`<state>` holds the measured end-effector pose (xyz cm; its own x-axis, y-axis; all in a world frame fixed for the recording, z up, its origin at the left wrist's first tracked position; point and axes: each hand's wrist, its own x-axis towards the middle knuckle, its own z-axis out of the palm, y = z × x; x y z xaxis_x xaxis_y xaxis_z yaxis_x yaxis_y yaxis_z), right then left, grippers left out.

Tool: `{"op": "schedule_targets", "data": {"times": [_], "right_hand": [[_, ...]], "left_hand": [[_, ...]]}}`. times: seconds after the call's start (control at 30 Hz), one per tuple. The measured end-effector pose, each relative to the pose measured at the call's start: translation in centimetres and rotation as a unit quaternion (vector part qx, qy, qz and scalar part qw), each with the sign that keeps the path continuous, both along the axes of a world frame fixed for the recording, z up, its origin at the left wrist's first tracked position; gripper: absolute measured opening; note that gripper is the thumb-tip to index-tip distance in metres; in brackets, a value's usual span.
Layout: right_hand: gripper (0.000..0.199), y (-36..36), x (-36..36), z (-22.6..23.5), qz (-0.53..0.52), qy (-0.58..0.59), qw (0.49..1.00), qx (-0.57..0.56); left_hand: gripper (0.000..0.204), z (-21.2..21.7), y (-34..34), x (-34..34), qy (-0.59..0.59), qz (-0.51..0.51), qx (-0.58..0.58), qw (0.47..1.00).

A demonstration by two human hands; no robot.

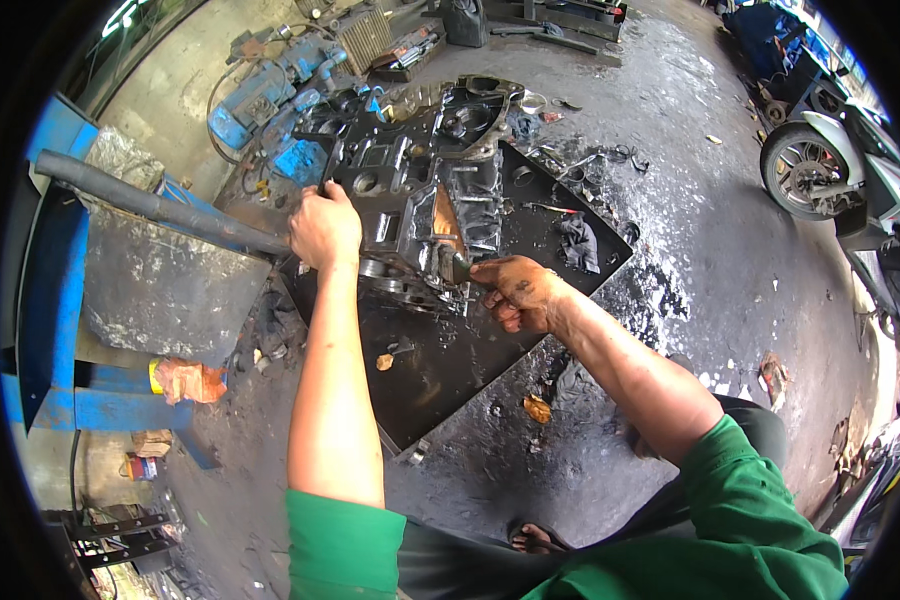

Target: The person scrubs a large, greasy engine block with a brush and a hose, removing grime and debris. They repeatedly scrub different sections of the engine block, focusing on the internal cavities and external surfaces.

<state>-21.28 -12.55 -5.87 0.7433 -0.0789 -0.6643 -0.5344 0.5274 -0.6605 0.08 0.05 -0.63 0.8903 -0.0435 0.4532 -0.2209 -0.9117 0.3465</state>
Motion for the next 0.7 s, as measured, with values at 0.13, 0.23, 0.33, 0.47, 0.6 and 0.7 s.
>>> {"op": "schedule_targets", "data": {"times": [0.13,0.23,0.33,0.47,0.6,0.7], "right_hand": [[0.020,0.3,0.2,0.1,0.038,0.030,0.999,-0.010],[0.020,0.1,0.3,1.1,0.050,0.026,0.998,-0.024],[0.022,-1.3,0.5,2.7,0.045,0.033,0.998,-0.015],[0.024,-1.6,0.5,2.8,0.096,0.014,0.993,-0.074],[0.036,-0.7,-0.1,-0.5,0.143,0.038,0.985,-0.090],[0.040,-0.7,1.1,-3.2,0.125,-0.059,0.986,-0.097]], "left_hand": [[0.039,-0.2,0.1,0.0,0.003,-0.003,0.000,1.000],[0.039,0.0,0.2,-0.2,-0.002,0.001,0.012,1.000],[0.039,0.2,-0.1,-0.1,0.007,0.002,0.009,1.000],[0.038,0.0,-0.2,0.0,-0.003,0.003,0.011,1.000],[0.038,-0.1,-0.1,0.2,-0.014,-0.005,0.009,1.000],[0.038,0.0,0.0,0.1,-0.021,-0.002,0.017,1.000]]}}
